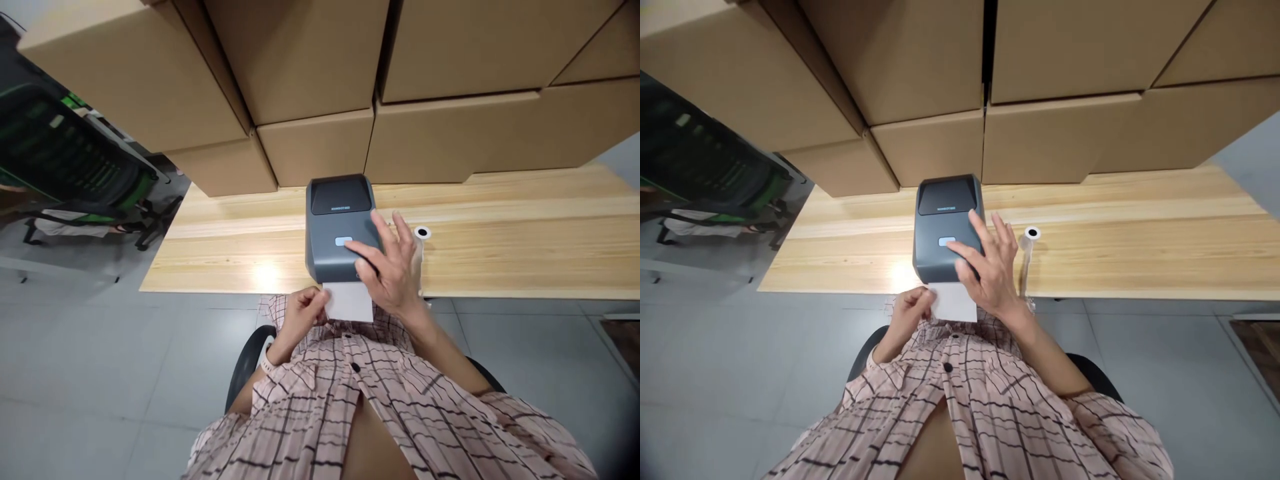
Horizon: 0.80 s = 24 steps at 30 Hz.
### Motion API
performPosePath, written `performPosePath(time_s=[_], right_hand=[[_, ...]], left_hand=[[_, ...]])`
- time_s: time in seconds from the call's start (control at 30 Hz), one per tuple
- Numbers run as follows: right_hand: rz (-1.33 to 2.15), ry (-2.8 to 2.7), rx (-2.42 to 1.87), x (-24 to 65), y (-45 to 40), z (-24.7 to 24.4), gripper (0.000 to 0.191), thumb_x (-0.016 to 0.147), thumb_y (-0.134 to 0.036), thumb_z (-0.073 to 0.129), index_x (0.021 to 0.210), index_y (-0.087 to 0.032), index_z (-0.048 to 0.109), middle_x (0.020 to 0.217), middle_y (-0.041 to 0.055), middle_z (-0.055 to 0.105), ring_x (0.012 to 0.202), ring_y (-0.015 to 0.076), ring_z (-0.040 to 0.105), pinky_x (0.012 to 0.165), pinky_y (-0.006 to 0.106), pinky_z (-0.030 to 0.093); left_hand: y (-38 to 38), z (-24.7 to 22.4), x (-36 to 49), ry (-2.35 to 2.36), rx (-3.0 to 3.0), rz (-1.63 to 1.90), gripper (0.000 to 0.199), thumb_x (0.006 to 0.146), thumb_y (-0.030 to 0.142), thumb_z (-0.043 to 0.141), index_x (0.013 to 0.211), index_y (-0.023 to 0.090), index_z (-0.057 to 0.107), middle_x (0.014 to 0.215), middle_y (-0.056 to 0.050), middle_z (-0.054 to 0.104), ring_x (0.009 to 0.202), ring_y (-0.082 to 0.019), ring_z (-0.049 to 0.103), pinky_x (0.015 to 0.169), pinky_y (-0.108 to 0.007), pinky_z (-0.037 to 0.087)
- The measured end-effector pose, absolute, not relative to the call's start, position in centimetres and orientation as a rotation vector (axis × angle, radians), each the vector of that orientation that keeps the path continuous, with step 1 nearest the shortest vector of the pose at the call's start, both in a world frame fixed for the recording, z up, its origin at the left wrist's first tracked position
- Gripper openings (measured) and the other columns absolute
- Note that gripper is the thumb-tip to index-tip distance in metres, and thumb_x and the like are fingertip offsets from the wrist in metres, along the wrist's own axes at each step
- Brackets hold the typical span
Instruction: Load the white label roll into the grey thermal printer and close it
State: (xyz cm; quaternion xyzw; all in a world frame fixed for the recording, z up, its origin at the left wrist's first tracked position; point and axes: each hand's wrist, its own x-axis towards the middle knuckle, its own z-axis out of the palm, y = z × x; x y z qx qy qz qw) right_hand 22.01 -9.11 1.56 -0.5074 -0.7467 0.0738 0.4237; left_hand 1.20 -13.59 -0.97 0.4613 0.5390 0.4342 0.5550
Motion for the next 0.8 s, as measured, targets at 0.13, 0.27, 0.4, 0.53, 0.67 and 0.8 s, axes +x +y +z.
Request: performPosePath(time_s=[0.13, 0.27, 0.4, 0.53, 0.67, 0.8], right_hand=[[0.175, -2.015, -1.236, 22.8, -8.3, 3.6, 0.042, 0.110, -0.055, 0.038, 0.129, -0.042, 0.073, 0.169, -0.0085, 0.047, 0.164, 0.0410, 0.026, 0.129, 0.080, 0.010], [0.168, -2.052, -1.191, 23.2, -7.4, 4.4, 0.050, 0.114, -0.049, 0.028, 0.118, -0.040, 0.078, 0.166, -0.0090, 0.052, 0.164, 0.0371, 0.029, 0.130, 0.078, 0.010], [0.110, -2.068, -1.206, 23.5, -7.7, 3.7, 0.047, 0.115, -0.043, 0.030, 0.130, -0.040, 0.075, 0.169, -0.0059, 0.047, 0.164, 0.0361, 0.030, 0.130, 0.076, 0.014], [0.065, -2.064, -1.214, 23.4, -7.5, 3.4, 0.041, 0.114, -0.036, 0.037, 0.128, -0.039, 0.075, 0.167, -0.0053, 0.051, 0.165, 0.0337, 0.029, 0.130, 0.071, 0.017], [0.056, -2.120, -1.150, 23.2, -6.3, 4.1, 0.033, 0.112, -0.032, 0.046, 0.107, -0.034, 0.079, 0.157, -0.0055, 0.062, 0.163, 0.0337, 0.033, 0.131, 0.070, 0.015], [0.177, -2.007, -1.127, 23.1, -6.9, 2.7, 0.025, 0.110, -0.041, 0.053, 0.120, -0.036, 0.074, 0.165, -0.0021, 0.054, 0.163, 0.0335, 0.033, 0.132, 0.070, 0.017]], left_hand=[[-12.6, -0.5, -0.5, 1.387, 1.131, 1.420, 0.052, 0.095, 0.062, 0.065, 0.068, 0.019, 0.073, 0.054, 0.001, 0.058, 0.050, -0.011, 0.051, 0.052, -0.025, 0.043], [-11.4, 0.6, -1.2, 1.410, 1.164, 1.634, 0.036, 0.097, 0.050, 0.067, 0.083, 0.019, 0.076, 0.065, 0.000, 0.065, 0.056, -0.011, 0.055, 0.054, -0.023, 0.045], [-10.6, 0.7, -0.7, 1.408, 1.274, 1.642, 0.027, 0.099, 0.046, 0.067, 0.103, 0.021, 0.077, 0.087, -0.004, 0.074, 0.078, -0.015, 0.068, 0.066, -0.024, 0.055], [-9.9, -0.1, -0.2, 1.350, 1.468, 1.541, 0.032, 0.101, 0.043, 0.065, 0.126, 0.024, 0.072, 0.122, -0.009, 0.073, 0.109, -0.021, 0.071, 0.086, -0.032, 0.061], [-9.5, -0.7, 0.1, 1.261, 1.542, 1.498, 0.042, 0.103, 0.045, 0.062, 0.141, 0.027, 0.063, 0.144, -0.012, 0.064, 0.128, -0.026, 0.066, 0.102, -0.041, 0.060], [-10.1, -1.2, 0.4, 1.169, 1.534, 1.394, 0.068, 0.100, 0.049, 0.067, 0.161, 0.033, 0.043, 0.168, -0.014, 0.046, 0.148, -0.032, 0.054, 0.117, -0.047, 0.053]])
